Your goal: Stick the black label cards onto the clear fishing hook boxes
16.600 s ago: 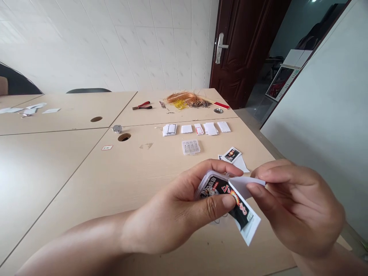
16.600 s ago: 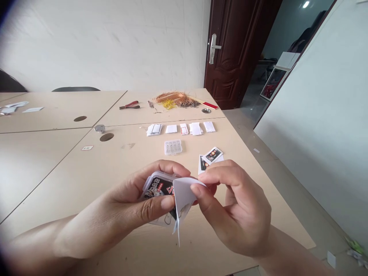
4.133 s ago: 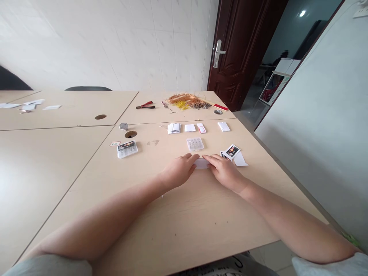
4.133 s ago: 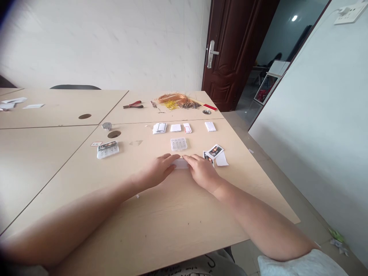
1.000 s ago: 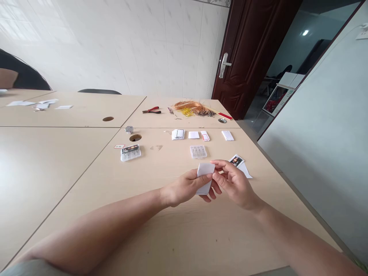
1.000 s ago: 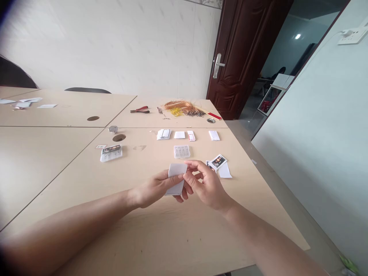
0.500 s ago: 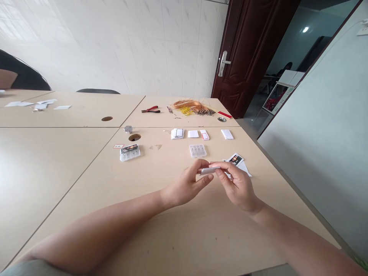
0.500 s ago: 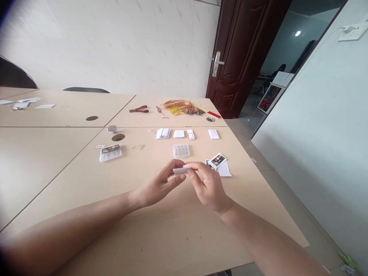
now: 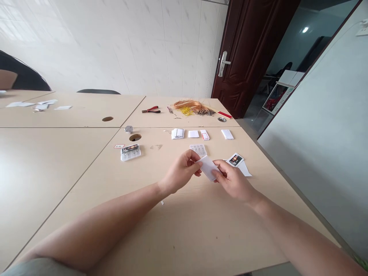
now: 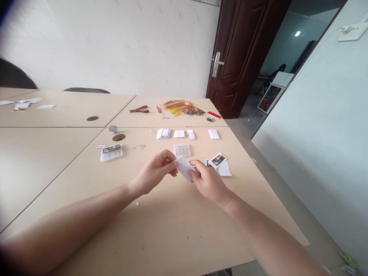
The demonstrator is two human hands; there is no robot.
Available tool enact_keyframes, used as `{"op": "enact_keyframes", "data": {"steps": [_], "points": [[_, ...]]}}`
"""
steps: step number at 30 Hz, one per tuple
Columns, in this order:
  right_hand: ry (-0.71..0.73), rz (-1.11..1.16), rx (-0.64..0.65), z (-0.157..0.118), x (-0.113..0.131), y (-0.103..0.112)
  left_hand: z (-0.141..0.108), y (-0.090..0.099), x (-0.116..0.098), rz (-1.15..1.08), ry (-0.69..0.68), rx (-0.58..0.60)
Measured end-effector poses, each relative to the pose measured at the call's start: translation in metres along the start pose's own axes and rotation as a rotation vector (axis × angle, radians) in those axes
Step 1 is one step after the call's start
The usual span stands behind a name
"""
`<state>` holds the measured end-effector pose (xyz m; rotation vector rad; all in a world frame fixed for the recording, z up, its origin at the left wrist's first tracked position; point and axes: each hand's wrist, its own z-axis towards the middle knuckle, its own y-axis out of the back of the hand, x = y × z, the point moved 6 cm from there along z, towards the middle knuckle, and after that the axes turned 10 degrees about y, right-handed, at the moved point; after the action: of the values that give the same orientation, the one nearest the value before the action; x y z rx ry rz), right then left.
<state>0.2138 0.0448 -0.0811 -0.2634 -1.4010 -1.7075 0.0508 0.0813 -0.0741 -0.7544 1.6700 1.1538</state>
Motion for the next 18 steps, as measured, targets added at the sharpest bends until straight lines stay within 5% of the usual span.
{"op": "enact_keyframes", "data": {"steps": [7,18], "points": [[-0.073,-0.220,0.179,0.000,-0.015,-0.012,0.019,-0.004,0.026,0.301,0.028,0.038],[-0.154,-0.457,0.299,0.002,-0.010,-0.021,0.018,-0.012,0.027,0.444,-0.098,0.039]]}}
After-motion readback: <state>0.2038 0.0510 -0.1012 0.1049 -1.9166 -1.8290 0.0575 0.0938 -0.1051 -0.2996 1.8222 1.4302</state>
